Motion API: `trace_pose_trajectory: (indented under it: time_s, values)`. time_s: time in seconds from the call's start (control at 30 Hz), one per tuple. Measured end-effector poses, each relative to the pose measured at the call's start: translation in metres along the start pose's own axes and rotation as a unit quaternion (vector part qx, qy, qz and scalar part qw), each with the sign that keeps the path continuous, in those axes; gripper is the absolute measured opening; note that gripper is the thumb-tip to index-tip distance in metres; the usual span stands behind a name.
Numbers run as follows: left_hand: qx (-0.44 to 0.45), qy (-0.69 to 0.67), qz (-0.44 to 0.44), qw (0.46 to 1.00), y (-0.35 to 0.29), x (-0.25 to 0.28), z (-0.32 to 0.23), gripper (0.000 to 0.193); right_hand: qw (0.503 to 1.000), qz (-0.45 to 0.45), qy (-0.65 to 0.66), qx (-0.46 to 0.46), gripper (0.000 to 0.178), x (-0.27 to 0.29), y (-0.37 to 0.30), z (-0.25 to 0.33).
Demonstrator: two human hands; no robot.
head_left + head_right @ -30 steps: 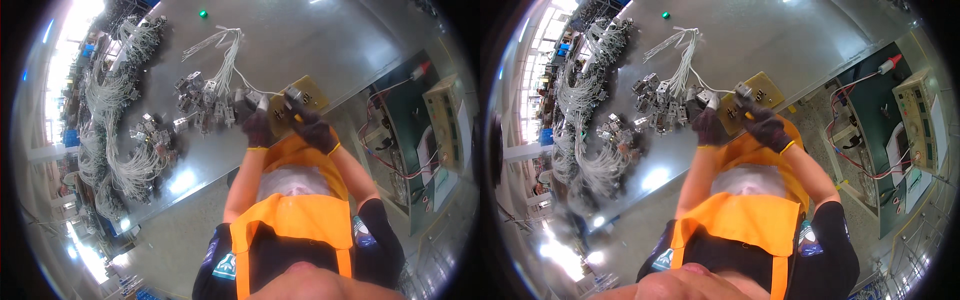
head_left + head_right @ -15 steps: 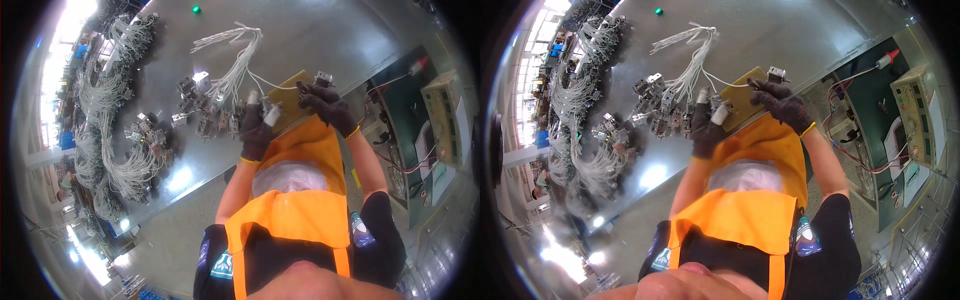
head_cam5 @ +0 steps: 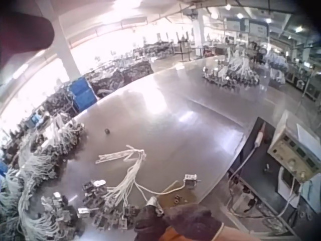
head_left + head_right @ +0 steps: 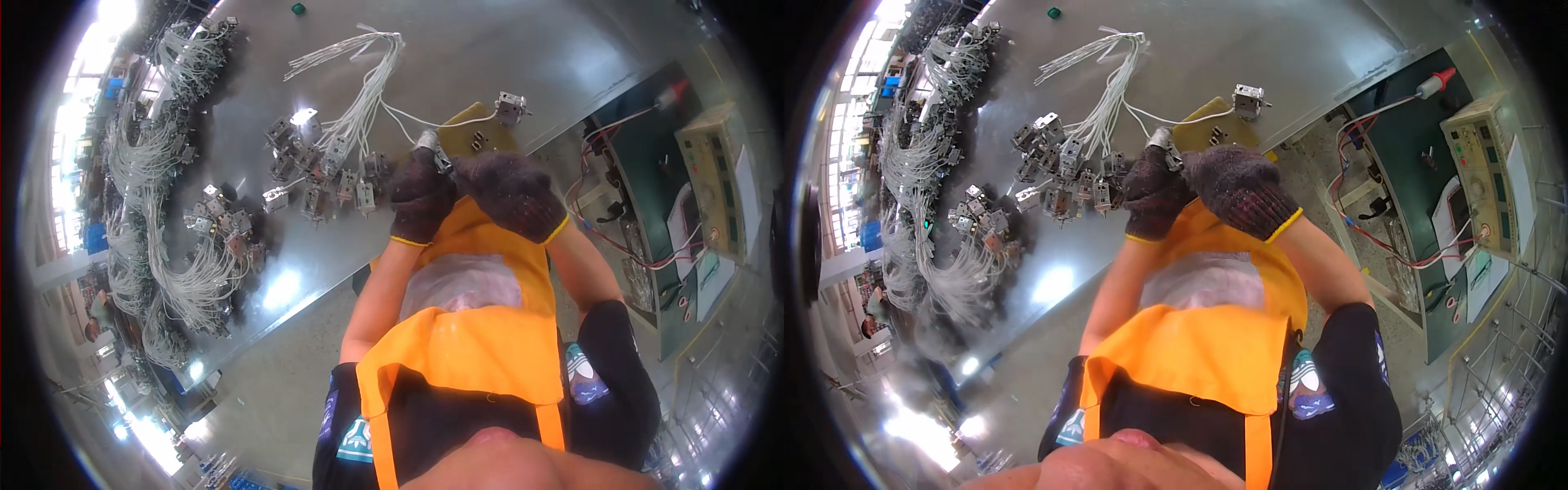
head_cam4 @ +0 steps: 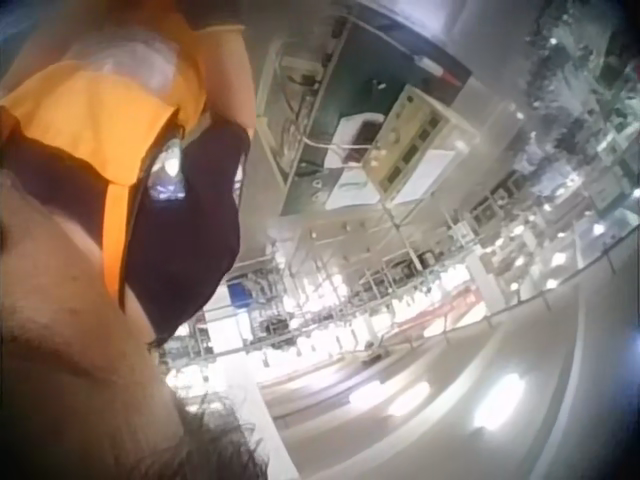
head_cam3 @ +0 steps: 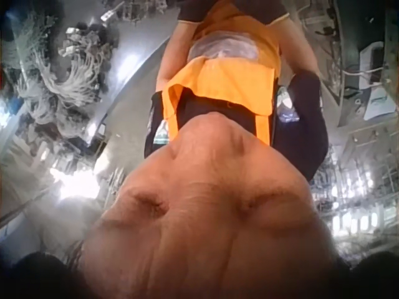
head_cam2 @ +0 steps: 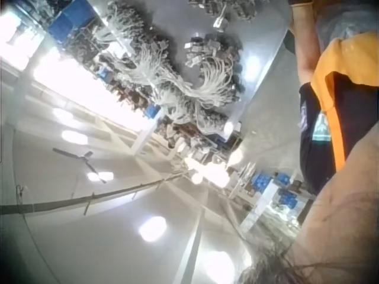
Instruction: Assembling a wire harness by manually inserting individual electrical wires into a connector block at a workstation.
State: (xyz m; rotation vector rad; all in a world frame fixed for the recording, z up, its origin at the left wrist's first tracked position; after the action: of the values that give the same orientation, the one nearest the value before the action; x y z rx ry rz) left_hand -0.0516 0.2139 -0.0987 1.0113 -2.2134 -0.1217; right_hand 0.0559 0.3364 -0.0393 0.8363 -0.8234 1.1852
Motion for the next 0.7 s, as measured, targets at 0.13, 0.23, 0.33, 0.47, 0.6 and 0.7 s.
trace_pose_trajectory:
  time_s: [0.13, 0.23, 0.33, 0.47, 0.6, 0.7]
  values:
    - [-0.017, 0.063, -0.012, 0.998, -0.003, -0.003, -0.010, 0.043, 0.991, -0.067, -0.101, 0.066, 0.014, 0.009, 0.005, 0.004]
    - [-0.032, 0.125, -0.013, 0.992, -0.003, -0.004, -0.008, 0.040, 0.991, 0.025, -0.128, -0.036, 0.013, 0.000, -0.002, 0.016]
    - [-0.002, 0.070, 0.027, 0.997, 0.009, -0.002, -0.008, 0.039, 0.992, -0.042, -0.117, 0.000, 0.012, 0.000, 0.006, 0.015]
    - [-0.252, 0.297, -0.037, 0.920, 0.010, 0.041, -0.030, 0.043, 0.995, 0.084, -0.037, -0.027, 0.026, 0.018, -0.003, 0.008]
    - [-0.242, 0.429, -0.019, 0.870, 0.013, 0.092, -0.034, 0.049, 0.916, 0.032, 0.400, 0.006, 0.045, -0.039, -0.019, 0.027]
    - [-0.093, 0.436, 0.223, 0.867, 0.032, 0.110, -0.002, 0.045, 0.896, 0.062, 0.437, -0.054, 0.056, -0.078, 0.003, 0.031]
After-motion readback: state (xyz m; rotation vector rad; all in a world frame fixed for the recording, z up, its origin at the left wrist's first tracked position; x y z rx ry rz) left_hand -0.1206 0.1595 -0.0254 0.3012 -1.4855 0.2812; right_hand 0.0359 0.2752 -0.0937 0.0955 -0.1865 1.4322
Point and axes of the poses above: each hand's wrist, its own y-axis towards the middle knuckle, its own x-axis out of the back of the hand, z = x × y, the point moved 1 cm from there along y, towards the middle knuckle, and after that the axes turned 4 degrees about -y, right-handed, at the moved point
